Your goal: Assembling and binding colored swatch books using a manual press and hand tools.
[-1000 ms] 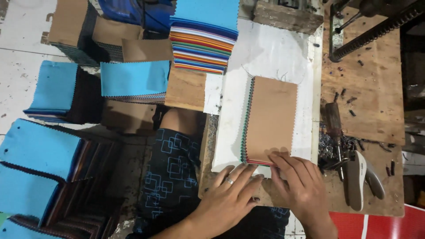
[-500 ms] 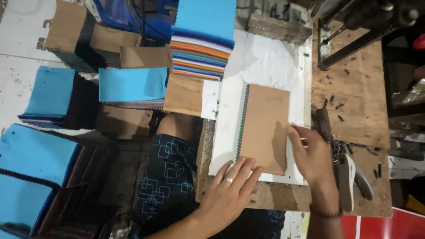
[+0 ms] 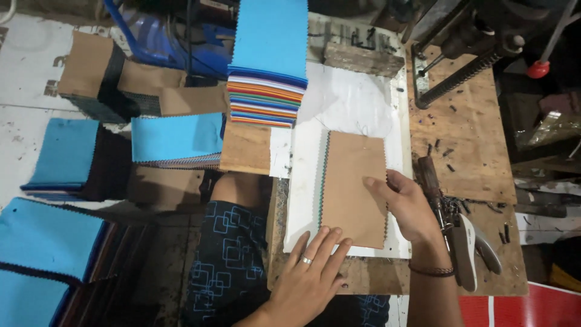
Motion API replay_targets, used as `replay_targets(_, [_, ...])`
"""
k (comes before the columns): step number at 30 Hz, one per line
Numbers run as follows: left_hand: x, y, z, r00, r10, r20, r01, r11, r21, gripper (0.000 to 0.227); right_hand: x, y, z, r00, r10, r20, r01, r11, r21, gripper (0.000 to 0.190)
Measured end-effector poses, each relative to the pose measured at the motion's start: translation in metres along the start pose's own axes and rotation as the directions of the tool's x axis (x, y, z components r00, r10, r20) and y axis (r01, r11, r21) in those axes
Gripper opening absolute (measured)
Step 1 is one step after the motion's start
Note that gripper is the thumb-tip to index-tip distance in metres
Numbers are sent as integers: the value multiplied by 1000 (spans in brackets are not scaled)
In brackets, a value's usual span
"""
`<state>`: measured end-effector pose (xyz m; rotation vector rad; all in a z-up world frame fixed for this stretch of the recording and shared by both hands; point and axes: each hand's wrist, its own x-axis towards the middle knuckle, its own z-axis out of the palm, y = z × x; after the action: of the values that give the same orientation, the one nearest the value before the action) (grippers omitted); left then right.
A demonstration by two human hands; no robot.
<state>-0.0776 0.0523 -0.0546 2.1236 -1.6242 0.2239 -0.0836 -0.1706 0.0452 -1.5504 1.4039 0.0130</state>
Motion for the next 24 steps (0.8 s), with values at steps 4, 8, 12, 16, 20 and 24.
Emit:
replay_targets(4, [0, 1, 0, 1000, 4, -9, -3, 1000, 17, 75, 8, 15, 4, 994, -105, -30, 106, 994, 34, 55])
replay_targets(8, [1, -3, -1, 1000, -1, 13, 2, 996, -90, 76, 21, 35, -1, 964, -250, -86, 243, 966, -84, 65])
replay_targets(12, [16, -17, -24, 996, -93, -10, 89, 975, -203, 66, 14, 60, -20, 882, -452, -135, 384, 853, -353, 64])
replay_targets(16, [22, -30, -22, 990, -131, 55, 138, 975, -171, 53, -39, 47, -22, 994, -95, -62, 67, 934, -350, 57])
replay_targets(20, [19, -34, -7, 989, -139, 44, 145, 903, -404, 45, -32, 104, -15, 912, -377, -160, 328, 906, -268, 30])
replay_targets(24, [21, -39, -8, 999, 32, 21, -28, 984, -177, 36, -48, 110, -24, 913, -407, 13, 391, 869, -304, 41])
